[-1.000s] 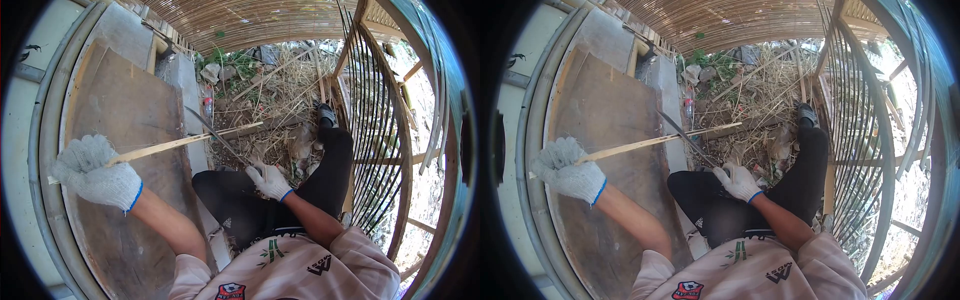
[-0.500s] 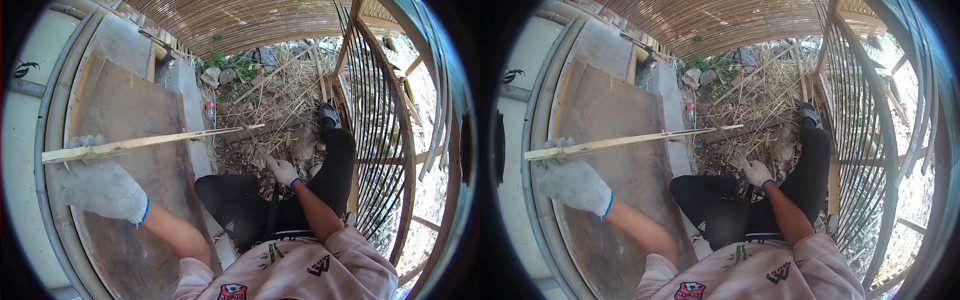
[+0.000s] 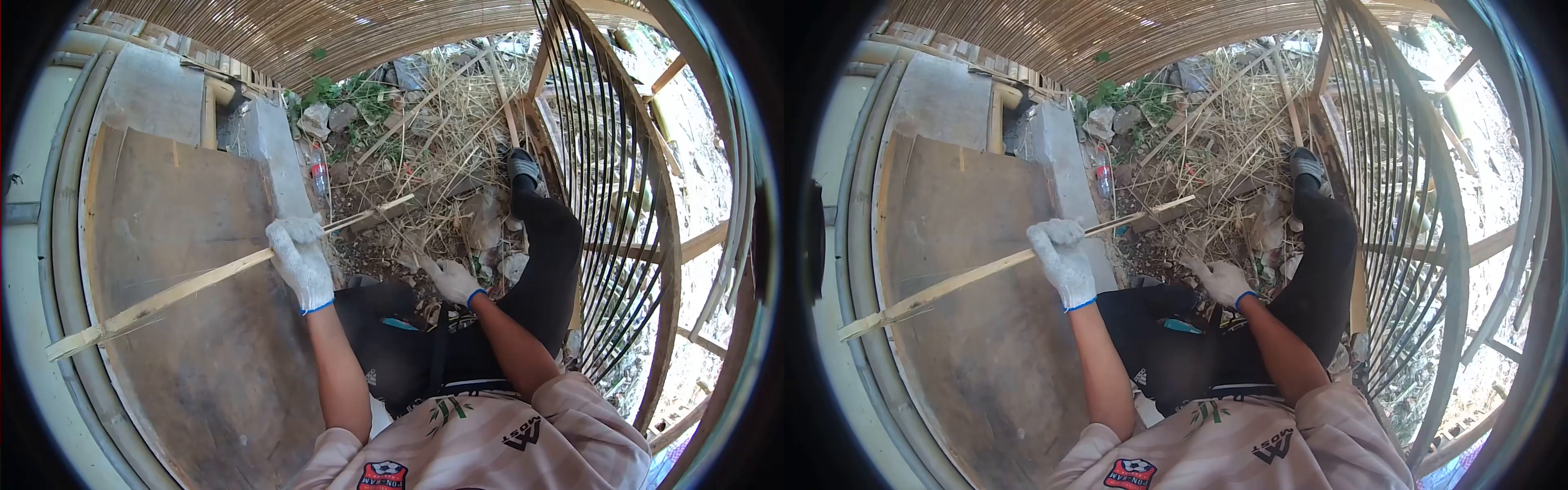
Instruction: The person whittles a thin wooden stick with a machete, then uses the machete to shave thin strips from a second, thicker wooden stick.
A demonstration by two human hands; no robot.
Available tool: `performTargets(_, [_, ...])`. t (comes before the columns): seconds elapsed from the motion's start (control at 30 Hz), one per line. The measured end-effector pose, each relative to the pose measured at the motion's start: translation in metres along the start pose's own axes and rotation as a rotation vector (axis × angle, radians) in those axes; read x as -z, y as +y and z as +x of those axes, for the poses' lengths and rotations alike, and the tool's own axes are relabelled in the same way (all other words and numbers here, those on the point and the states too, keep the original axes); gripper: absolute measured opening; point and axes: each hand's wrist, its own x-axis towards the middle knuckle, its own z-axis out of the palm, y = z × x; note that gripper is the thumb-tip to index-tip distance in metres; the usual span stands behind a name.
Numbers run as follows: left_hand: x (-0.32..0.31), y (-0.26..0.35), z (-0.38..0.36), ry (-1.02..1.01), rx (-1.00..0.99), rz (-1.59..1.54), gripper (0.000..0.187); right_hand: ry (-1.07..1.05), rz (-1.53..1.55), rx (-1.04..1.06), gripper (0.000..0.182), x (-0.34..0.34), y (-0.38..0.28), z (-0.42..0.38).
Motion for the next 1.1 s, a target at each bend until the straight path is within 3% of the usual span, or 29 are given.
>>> performTargets(0.13, [-0.019,-0.004,0.015,0.093,0.053,-0.038,0.056,-0.041,0.107,-0.033,0.082,0.003,-0.010,-0.001])
performTargets(0.2, [-0.027,-0.005,0.019,0.236,0.039,-0.002,0.059,-0.060,0.129,-0.047,0.080,0.004,-0.018,-0.008])
performTargets(0.3, [-0.043,-0.006,0.023,0.357,0.013,0.063,0.061,0.073,0.049,0.042,0.075,0.001,-0.035,-0.023])
performTargets(0.4, [-0.051,-0.007,0.023,0.351,-0.019,0.084,0.062,0.123,0.056,0.120,0.071,0.003,-0.064,-0.040])
performTargets(0.5, [-0.056,-0.013,0.022,0.334,-0.052,0.095,0.062,0.001,-0.009,0.292,0.066,0.010,-0.101,-0.046])
performTargets(0.6, [-0.054,-0.015,0.019,0.296,-0.059,0.119,0.059,0.020,0.056,0.319,0.063,0.002,-0.091,-0.013])
performTargets(0.63, [-0.051,-0.014,0.018,0.199,-0.084,0.095,0.058,0.120,-0.011,0.267,0.061,-0.010,-0.067,0.014])
performTargets(0.67, [-0.052,-0.014,0.017,0.200,-0.085,0.098,0.058,0.149,0.000,0.168,0.061,0.003,-0.066,0.017])
performTargets(0.77, [-0.056,-0.018,0.014,0.230,-0.094,0.139,0.058,0.241,-0.090,0.130,0.063,0.001,-0.019,0.058])
performTargets(0.87, [-0.052,-0.020,0.011,0.301,-0.081,0.167,0.058,0.171,0.049,0.156,0.067,-0.007,-0.007,0.064])
performTargets(0.93, [-0.056,-0.014,0.018,0.264,-0.082,0.168,0.057,-0.111,0.392,-0.093,0.071,-0.005,-0.018,0.061])
performTargets(0.97, [-0.062,-0.015,0.021,0.328,-0.053,0.112,0.062,0.076,0.183,0.082,0.074,-0.010,-0.022,0.056])
performTargets(1.1, [-0.057,-0.014,0.023,0.332,-0.039,0.110,0.062,0.244,0.086,0.261,0.070,-0.005,-0.043,0.025])
